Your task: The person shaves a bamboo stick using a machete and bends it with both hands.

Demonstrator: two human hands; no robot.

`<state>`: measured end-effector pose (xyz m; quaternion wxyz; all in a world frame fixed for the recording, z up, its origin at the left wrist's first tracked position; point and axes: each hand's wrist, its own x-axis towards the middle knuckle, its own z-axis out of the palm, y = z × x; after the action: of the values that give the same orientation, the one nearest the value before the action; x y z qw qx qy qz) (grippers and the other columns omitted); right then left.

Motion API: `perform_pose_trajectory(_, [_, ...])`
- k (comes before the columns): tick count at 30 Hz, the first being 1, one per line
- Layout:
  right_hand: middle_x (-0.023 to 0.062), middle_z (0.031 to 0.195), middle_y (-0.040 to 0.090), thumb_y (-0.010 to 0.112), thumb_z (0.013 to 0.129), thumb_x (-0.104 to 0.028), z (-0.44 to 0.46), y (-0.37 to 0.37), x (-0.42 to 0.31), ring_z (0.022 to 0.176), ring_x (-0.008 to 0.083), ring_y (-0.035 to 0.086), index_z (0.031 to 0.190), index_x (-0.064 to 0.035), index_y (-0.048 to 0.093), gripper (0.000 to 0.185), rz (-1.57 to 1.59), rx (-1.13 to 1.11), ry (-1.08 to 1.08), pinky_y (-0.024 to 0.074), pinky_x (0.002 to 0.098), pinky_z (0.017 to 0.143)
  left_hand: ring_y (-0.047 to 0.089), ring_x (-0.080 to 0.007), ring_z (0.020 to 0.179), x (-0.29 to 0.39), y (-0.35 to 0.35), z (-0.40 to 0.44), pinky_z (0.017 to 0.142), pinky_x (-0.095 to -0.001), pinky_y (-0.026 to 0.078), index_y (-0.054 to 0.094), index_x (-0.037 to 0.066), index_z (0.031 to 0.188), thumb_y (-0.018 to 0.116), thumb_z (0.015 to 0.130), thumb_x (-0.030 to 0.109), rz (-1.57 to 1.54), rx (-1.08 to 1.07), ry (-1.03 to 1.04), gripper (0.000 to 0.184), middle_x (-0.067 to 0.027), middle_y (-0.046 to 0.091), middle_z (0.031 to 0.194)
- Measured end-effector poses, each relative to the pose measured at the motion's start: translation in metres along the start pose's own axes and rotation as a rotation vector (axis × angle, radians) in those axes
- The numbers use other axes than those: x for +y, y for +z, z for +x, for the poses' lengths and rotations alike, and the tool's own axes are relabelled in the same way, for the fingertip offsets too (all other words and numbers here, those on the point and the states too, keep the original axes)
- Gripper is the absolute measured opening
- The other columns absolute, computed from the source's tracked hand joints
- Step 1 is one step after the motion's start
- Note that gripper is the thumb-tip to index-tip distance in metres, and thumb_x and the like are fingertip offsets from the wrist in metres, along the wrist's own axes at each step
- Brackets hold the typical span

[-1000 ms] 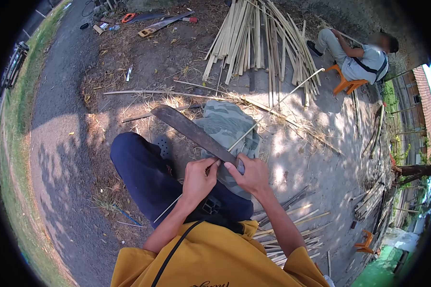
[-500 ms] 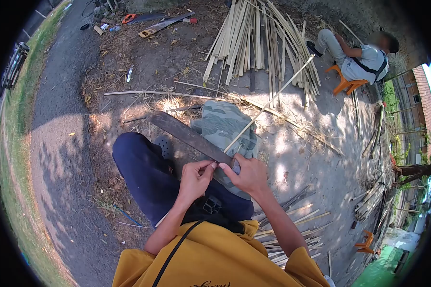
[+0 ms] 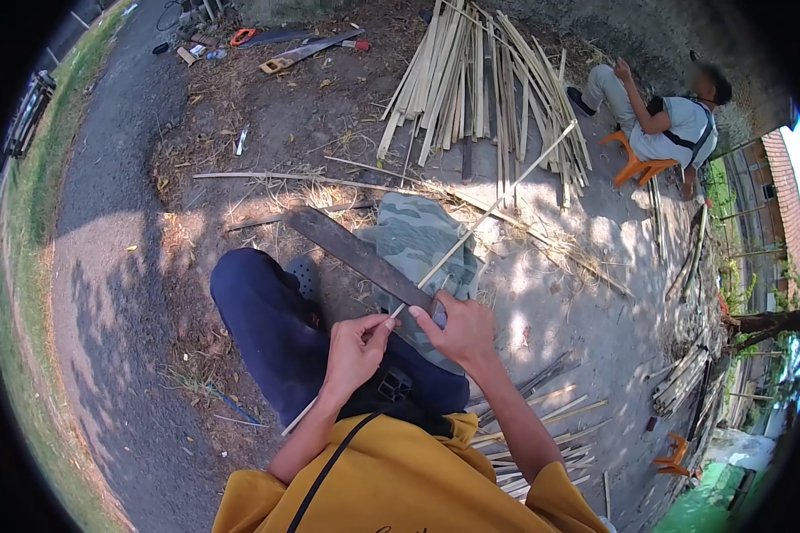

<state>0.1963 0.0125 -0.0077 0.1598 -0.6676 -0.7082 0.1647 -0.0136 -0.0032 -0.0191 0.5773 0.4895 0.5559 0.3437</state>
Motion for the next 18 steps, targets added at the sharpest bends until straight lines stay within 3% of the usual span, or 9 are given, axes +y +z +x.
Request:
perform_pose_trajectory(16, [0.0220, 0.063, 0.067, 0.066, 0.096, -0.065, -0.002, 0.001, 0.002, 0.065, 0.0447, 0.072, 0.095, -0.0048, 0.075, 0.060, 0.027, -0.014, 0.039, 0.0559, 0.0524, 0.059, 0.046, -0.0025, 0.060, 0.002, -0.024, -0.048, 0.053, -0.0235, 0.034, 0.082, -0.002, 0.106, 0.066, 0.105, 0.007, 0.026, 0.038, -0.052, 0.018, 0.0044, 0.058, 0.066])
perform_pose_trajectory(18, [0.0223, 0.063, 0.067, 0.066, 0.096, -0.065, -0.004, 0.003, 0.006, 0.066, 0.0452, 0.072, 0.097, -0.0047, 0.076, 0.061, 0.020, 0.009, 0.018, 0.0558, 0.0530, 0.060, 0.049, -0.0032, 0.058, -0.001, -0.030, -0.055, 0.052, -0.0249, 0.037, 0.082, -0.002, 0.106, 0.070, 0.102, 0.007, -0.006, 0.075, -0.039, 0.016, 0.0014, 0.061, 0.064])
